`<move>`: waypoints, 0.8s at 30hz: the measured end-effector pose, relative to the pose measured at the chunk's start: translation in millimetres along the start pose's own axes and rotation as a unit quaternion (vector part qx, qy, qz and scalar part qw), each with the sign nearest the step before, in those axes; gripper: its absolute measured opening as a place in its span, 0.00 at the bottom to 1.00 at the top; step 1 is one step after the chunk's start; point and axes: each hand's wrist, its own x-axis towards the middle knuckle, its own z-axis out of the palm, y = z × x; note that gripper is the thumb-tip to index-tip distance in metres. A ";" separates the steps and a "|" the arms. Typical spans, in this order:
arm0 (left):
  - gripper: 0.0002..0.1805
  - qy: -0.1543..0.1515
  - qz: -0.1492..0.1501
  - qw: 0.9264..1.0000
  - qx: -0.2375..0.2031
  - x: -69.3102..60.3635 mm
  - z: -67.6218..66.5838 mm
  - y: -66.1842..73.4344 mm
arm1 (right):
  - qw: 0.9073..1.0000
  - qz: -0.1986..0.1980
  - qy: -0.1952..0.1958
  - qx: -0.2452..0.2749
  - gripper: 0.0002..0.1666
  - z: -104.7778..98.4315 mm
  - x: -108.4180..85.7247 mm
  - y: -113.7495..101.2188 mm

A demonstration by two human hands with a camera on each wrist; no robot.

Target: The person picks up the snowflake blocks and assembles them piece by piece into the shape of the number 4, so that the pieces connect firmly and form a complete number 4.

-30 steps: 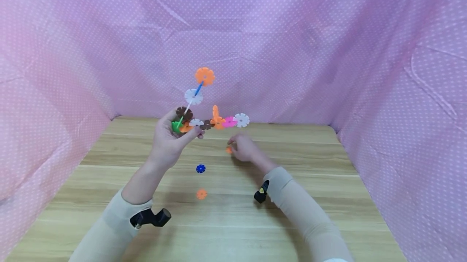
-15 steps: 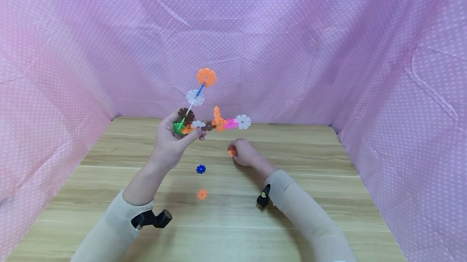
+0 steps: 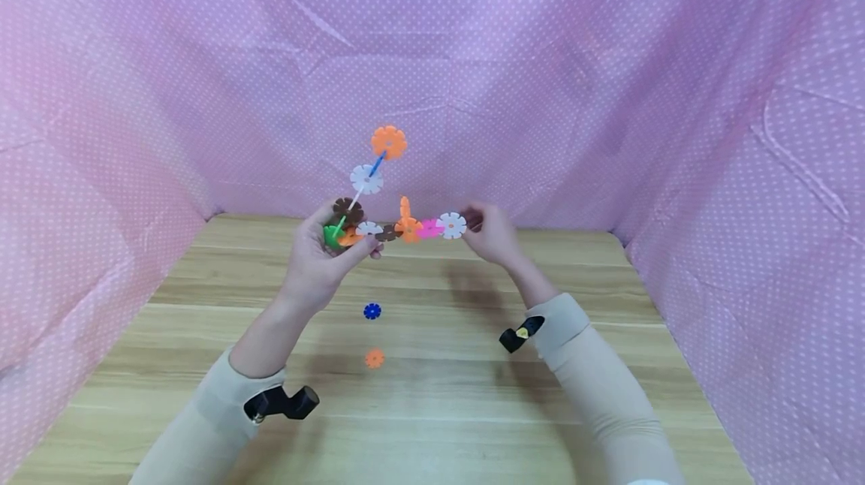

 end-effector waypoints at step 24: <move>0.17 -0.001 -0.023 1.000 0.001 -3.1 5.6 -2.4 | 0.960 -0.114 0.100 0.237 0.09 -69.4 -10.8 -81.1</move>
